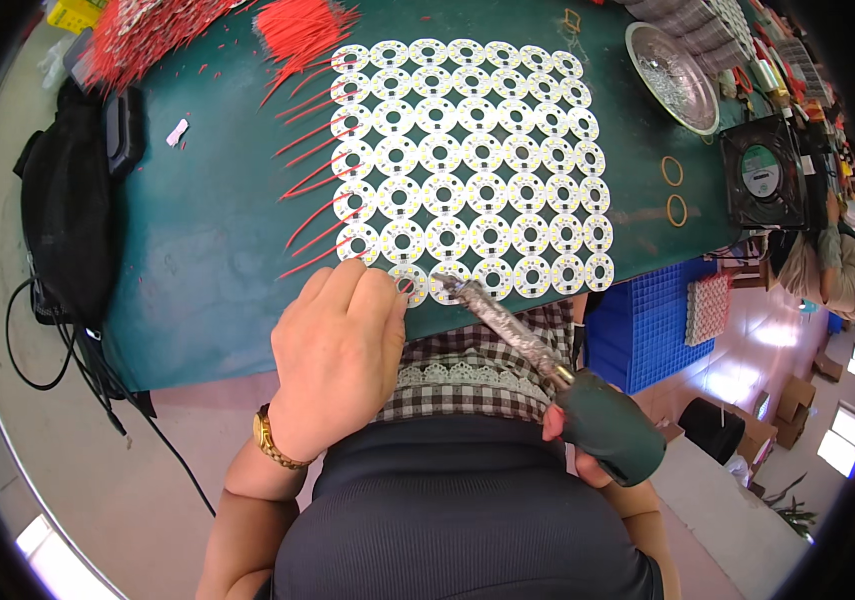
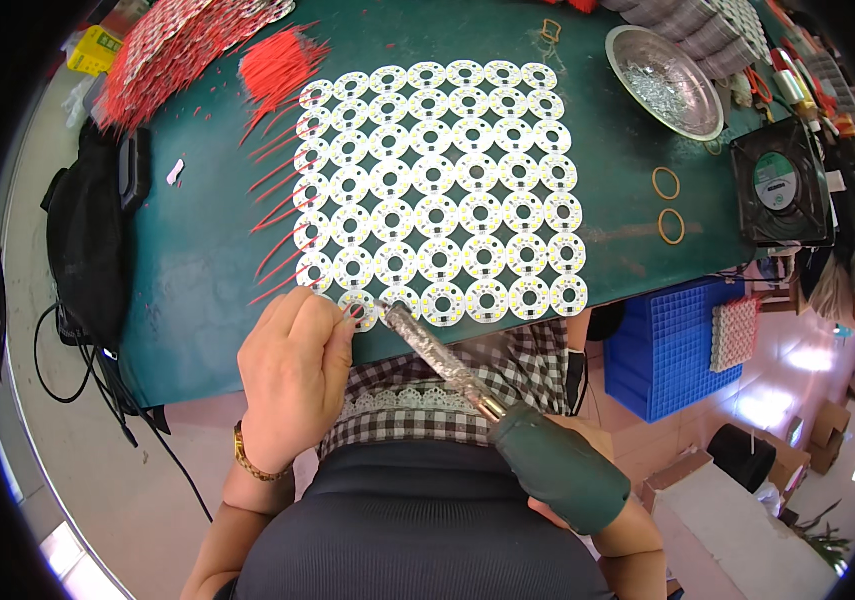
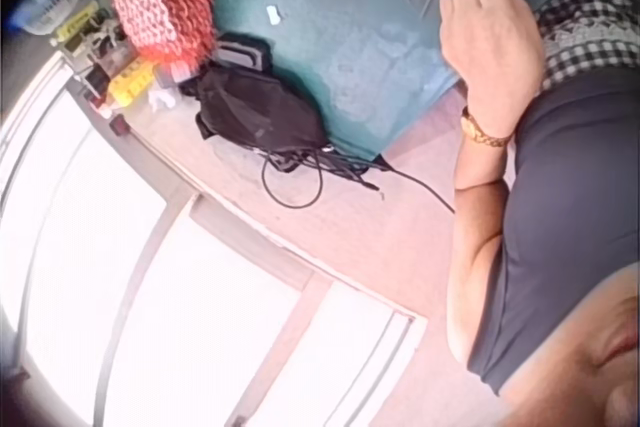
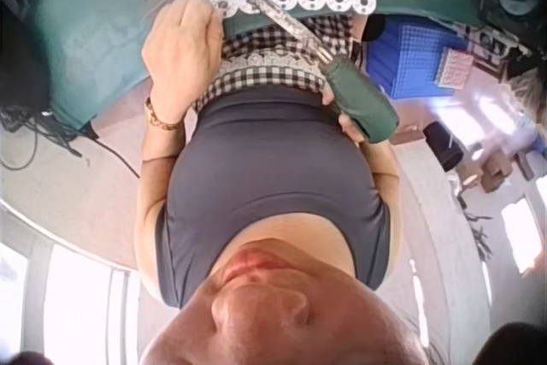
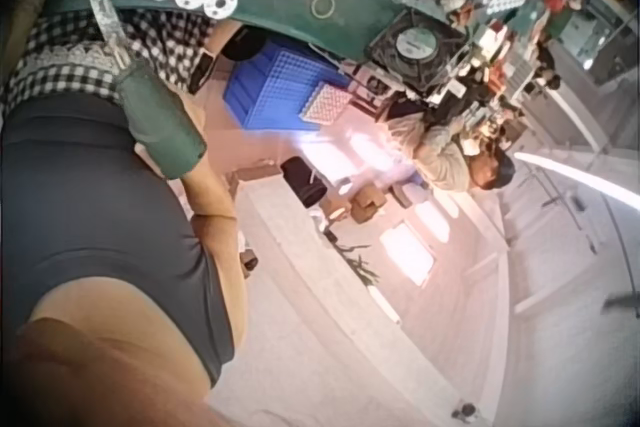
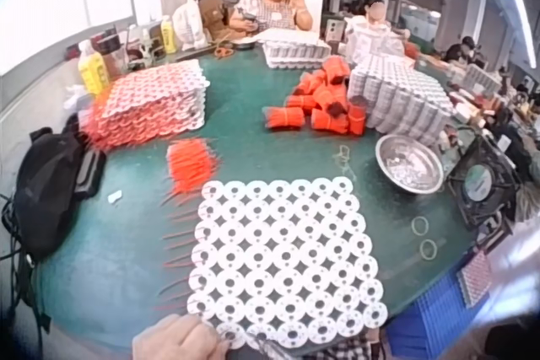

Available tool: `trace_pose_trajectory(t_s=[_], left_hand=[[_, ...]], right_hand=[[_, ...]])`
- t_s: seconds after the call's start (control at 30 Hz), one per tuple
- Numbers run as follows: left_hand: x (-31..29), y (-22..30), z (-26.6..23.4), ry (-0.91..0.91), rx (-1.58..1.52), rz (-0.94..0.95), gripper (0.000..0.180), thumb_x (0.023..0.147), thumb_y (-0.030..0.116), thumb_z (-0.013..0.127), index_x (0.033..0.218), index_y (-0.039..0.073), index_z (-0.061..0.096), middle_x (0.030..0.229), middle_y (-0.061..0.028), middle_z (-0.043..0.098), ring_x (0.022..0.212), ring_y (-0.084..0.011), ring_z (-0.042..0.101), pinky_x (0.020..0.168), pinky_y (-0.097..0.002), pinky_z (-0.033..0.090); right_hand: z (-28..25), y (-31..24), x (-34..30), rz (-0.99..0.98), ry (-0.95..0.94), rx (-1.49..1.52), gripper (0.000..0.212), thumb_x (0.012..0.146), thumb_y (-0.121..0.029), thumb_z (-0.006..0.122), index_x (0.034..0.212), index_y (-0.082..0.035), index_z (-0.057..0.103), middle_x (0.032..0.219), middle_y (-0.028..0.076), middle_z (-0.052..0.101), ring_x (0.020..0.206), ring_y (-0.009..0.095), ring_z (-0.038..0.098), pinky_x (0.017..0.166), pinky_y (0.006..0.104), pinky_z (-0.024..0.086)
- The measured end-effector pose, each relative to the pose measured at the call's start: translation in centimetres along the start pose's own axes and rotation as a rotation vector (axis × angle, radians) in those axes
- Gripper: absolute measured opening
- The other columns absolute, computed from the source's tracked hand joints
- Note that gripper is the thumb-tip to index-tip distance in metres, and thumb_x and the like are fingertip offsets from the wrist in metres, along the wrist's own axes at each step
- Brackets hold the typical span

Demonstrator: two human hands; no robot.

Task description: The person solders wires onto the circular LED board panel using a handheld soldering tool.

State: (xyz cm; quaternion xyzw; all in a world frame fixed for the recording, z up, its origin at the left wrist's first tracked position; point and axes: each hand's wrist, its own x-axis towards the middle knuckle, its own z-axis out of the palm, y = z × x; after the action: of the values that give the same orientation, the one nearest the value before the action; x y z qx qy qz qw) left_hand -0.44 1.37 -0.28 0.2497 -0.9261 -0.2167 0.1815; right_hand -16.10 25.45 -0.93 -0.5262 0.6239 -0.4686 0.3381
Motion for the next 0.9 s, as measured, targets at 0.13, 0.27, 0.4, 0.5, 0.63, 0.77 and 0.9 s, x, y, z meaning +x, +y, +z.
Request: trace_pose_trajectory(t_s=[0.13, 0.27, 0.4, 0.5, 0.63, 0.77, 0.9], left_hand=[[0.0, -0.2, 0.1, 0.009, -0.016, 0.025, 0.012, 0.080, 0.000, 0.064, 0.077, 0.003, 0.053, 0.069, -0.0094, 0.050, 0.061, -0.0274, 0.048, 0.054, -0.0362, 0.038], [0.5, 0.4, -1.1, 0.008, -0.072, -0.034, 0.013, 0.080, 0.005, 0.067, 0.077, 0.005, 0.054, 0.068, -0.0084, 0.048, 0.062, -0.0259, 0.049, 0.054, -0.0361, 0.039], [1.5, -0.4, -0.9, 0.056, -0.121, -0.069, 0.010, 0.082, 0.005, 0.065, 0.079, 0.004, 0.056, 0.070, -0.0098, 0.053, 0.065, -0.0281, 0.053, 0.056, -0.0376, 0.041], [1.8, -0.6, -0.8, -0.024, -0.116, -0.111, 0.010, 0.082, 0.006, 0.064, 0.079, 0.004, 0.055, 0.071, -0.0107, 0.055, 0.067, -0.0295, 0.055, 0.058, -0.0386, 0.043], [2.1, -0.7, -0.9, -0.071, -0.081, -0.098, 0.012, 0.083, 0.007, 0.064, 0.078, 0.004, 0.053, 0.071, -0.0110, 0.055, 0.067, -0.0304, 0.055, 0.058, -0.0395, 0.043], [2.3, -0.8, -1.0, -0.095, -0.081, -0.103, 0.013, 0.083, 0.008, 0.063, 0.077, 0.004, 0.052, 0.070, -0.0109, 0.054, 0.066, -0.0306, 0.055, 0.057, -0.0401, 0.043], [2.4, -0.7, -0.9, -0.102, -0.053, -0.102, 0.014, 0.083, 0.009, 0.062, 0.076, 0.004, 0.051, 0.069, -0.0109, 0.054, 0.065, -0.0306, 0.055, 0.056, -0.0403, 0.043]], right_hand=[[-0.3, 0.8, -1.9, 0.433, -0.073, 0.138, 0.054, 0.079, -0.049, 0.065, 0.109, -0.004, 0.062, 0.081, 0.004, 0.066, 0.074, 0.025, 0.065, 0.068, 0.0337, 0.051], [1.2, 0.1, -1.4, 0.361, 0.176, 0.181, 0.048, 0.082, -0.047, 0.063, 0.106, -0.004, 0.063, 0.081, 0.004, 0.066, 0.074, 0.024, 0.064, 0.068, 0.0331, 0.051], [0.9, -0.1, 0.4, 0.171, 0.107, 0.146, 0.041, 0.085, -0.038, 0.060, 0.104, -0.001, 0.058, 0.082, 0.007, 0.061, 0.073, 0.021, 0.059, 0.065, 0.0308, 0.048], [0.6, 0.4, 0.7, 0.132, 0.019, 0.050, 0.039, 0.084, -0.033, 0.059, 0.103, 0.001, 0.056, 0.087, 0.011, 0.057, 0.072, 0.020, 0.057, 0.063, 0.0300, 0.046], [0.5, 1.6, -0.7, 0.182, -0.008, -0.112, 0.054, 0.073, -0.041, 0.071, 0.109, -0.001, 0.061, 0.105, 0.016, 0.063, 0.085, 0.034, 0.065, 0.071, 0.0352, 0.053], [0.5, 1.1, -0.1, 0.256, -0.042, -0.051, 0.053, 0.071, -0.038, 0.072, 0.108, -0.001, 0.061, 0.103, 0.016, 0.063, 0.084, 0.034, 0.064, 0.070, 0.0360, 0.052], [0.3, 1.3, 0.2, 0.277, -0.069, -0.026, 0.053, 0.068, -0.034, 0.073, 0.108, -0.001, 0.061, 0.100, 0.015, 0.063, 0.081, 0.034, 0.064, 0.068, 0.0366, 0.052]])
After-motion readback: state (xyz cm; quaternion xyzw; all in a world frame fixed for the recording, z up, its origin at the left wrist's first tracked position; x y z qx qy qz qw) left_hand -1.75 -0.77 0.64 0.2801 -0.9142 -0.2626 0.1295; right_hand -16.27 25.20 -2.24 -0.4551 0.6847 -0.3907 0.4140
